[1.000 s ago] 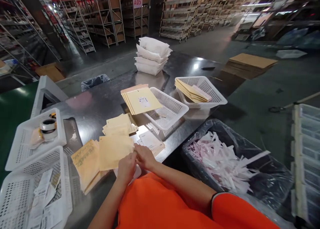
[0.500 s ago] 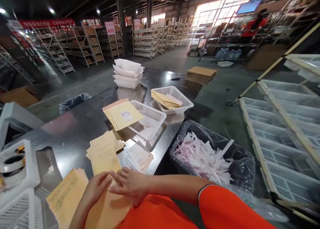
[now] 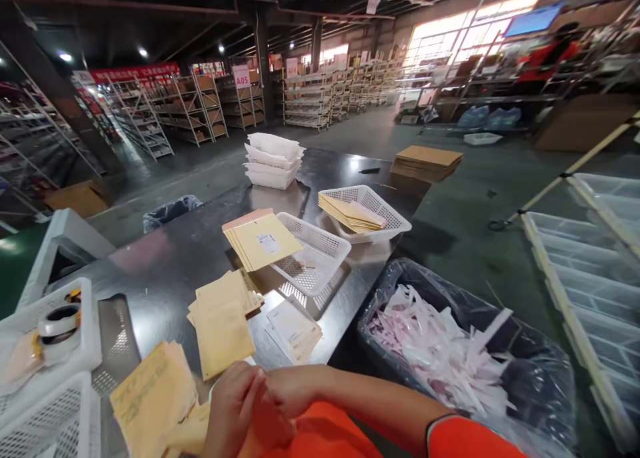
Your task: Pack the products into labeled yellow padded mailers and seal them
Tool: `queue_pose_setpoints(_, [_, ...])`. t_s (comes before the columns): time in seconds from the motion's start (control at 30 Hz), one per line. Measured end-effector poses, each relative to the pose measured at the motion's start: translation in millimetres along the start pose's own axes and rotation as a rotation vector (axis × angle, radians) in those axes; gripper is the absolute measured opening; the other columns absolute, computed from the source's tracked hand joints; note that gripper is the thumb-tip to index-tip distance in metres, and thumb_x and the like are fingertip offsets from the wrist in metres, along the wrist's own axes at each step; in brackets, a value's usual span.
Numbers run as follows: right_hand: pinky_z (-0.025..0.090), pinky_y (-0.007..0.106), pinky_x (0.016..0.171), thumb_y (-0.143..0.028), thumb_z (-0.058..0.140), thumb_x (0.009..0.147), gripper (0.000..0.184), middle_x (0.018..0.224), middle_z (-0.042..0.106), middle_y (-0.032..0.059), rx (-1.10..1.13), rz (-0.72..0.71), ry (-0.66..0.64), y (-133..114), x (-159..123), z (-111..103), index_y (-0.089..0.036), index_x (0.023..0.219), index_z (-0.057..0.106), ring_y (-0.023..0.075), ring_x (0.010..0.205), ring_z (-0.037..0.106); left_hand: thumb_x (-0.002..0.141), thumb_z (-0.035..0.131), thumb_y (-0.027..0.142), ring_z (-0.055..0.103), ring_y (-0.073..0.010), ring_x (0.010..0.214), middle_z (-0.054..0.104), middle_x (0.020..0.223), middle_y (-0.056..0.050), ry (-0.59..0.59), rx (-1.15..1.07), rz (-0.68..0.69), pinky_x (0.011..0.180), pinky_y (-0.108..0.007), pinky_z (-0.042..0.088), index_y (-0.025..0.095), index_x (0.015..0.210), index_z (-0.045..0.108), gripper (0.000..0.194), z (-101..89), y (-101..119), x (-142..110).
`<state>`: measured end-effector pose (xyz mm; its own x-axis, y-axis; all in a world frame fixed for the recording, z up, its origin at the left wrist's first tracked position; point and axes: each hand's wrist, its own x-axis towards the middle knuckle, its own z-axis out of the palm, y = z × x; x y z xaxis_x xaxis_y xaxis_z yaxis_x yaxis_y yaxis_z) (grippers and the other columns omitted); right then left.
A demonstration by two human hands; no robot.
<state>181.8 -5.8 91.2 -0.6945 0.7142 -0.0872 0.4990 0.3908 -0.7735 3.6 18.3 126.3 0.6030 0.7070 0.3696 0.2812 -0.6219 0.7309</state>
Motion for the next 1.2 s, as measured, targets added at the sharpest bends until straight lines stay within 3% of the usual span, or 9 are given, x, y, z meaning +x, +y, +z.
queue_pose_setpoints(0.07, [0.037,0.018,0.057,-0.004,0.057,0.068,0.015,0.060,0.048,-0.0039,0.067,0.085,0.064,6.5,3.6,9.6,-0.014,0.061,0.048,0.0080,0.062,0.045,0.095,0.047,0.032,0.064,-0.0145,0.072,0.067,0.076,-0.004,0.073,0.116,0.095,0.065,-0.022,0.051,0.021,0.079,0.068,0.029,-1.6,12.9,-0.4])
queue_pose_setpoints(0.2, [0.034,0.019,0.058,-0.017,0.063,0.076,0.011,0.059,0.052,-0.0038,0.038,0.387,0.369,6.6,-0.3,-5.2,-0.012,0.067,0.059,0.0078,0.061,0.048,0.096,0.048,0.033,0.063,-0.0142,0.078,0.065,0.082,-0.004,0.233,0.294,-0.032,0.070,-0.023,0.048,0.022,0.080,0.066,0.026,-26.8,15.4,-12.7])
queue_pose_setpoints(0.33, [0.041,0.030,0.083,-0.050,0.056,0.091,0.040,0.100,0.068,0.0050,-0.104,-0.066,0.681,-27.8,-0.7,-25.6,-0.019,0.116,0.064,0.0161,0.092,0.060,0.095,0.047,0.023,0.065,-0.0118,0.077,0.065,0.083,-0.003,0.218,0.256,0.006,0.068,-0.018,0.050,0.021,0.087,0.065,0.019,-34.3,9.4,-17.6])
queue_pose_setpoints(0.47, [0.040,0.028,0.068,-0.038,0.047,0.099,0.025,0.087,0.070,0.0022,-0.317,-0.254,0.855,-57.9,12.5,-20.3,-0.022,0.106,0.066,0.0123,0.076,0.061,0.092,0.044,0.013,0.065,-0.0123,0.079,0.067,0.086,-0.005,0.202,0.201,0.002,0.069,-0.019,0.052,0.019,0.090,0.064,0.021,-14.6,15.5,-13.6])
queue_pose_setpoints(0.57, [0.036,0.029,0.062,-0.036,0.046,0.099,0.027,0.078,0.068,0.0026,-0.408,-0.190,0.882,-52.7,15.7,-14.0,-0.019,0.089,0.065,0.0132,0.069,0.059,0.093,0.045,0.014,0.065,-0.0118,0.077,0.067,0.084,-0.004,0.284,0.208,-0.020,0.069,-0.019,0.051,0.018,0.085,0.063,0.020,-13.9,17.4,-14.6])
queue_pose_setpoints(0.73, [0.035,0.027,0.057,-0.028,0.038,0.100,0.030,0.070,0.061,0.0034,-0.261,0.024,0.753,-26.2,-0.5,-27.7,-0.016,0.078,0.055,0.0128,0.062,0.052,0.093,0.049,0.015,0.061,-0.0100,0.080,0.064,0.083,-0.002,0.574,0.368,-0.130,0.076,-0.018,0.048,0.018,0.085,0.061,0.016,-49.4,7.8,-16.8])
queue_pose_setpoints(0.93, [0.042,0.031,0.078,-0.039,0.044,0.100,0.026,0.096,0.067,0.0072,-0.166,-0.186,0.783,-53.8,15.3,-31.6,-0.017,0.106,0.056,0.0172,0.088,0.058,0.093,0.046,0.012,0.059,-0.0088,0.069,0.061,0.074,0.001,0.276,0.275,-0.018,0.061,-0.018,0.045,0.018,0.083,0.060,0.019,-33.5,15.2,-4.6])
queue_pose_setpoints(1.07, [0.037,0.029,0.066,-0.032,0.047,0.099,0.022,0.078,0.064,0.0018,-0.180,-0.161,0.892,-60.0,32.2,-19.9,-0.017,0.087,0.057,0.0126,0.072,0.055,0.092,0.047,0.009,0.060,-0.0077,0.069,0.062,0.074,0.001,0.308,0.214,-0.044,0.062,-0.017,0.046,0.018,0.084,0.060,0.018,-16.1,19.3,-4.8])
queue_pose_setpoints(1.2, [0.031,0.030,0.060,-0.032,0.047,0.099,0.029,0.068,0.059,0.0006,-0.375,-0.094,0.906,-38.5,27.0,-17.6,-0.017,0.076,0.055,0.0123,0.062,0.047,0.092,0.049,0.009,0.063,-0.0090,0.076,0.066,0.080,0.000,0.455,0.312,-0.062,0.069,-0.018,0.047,0.017,0.088,0.063,0.017,-29.1,13.0,-8.8])
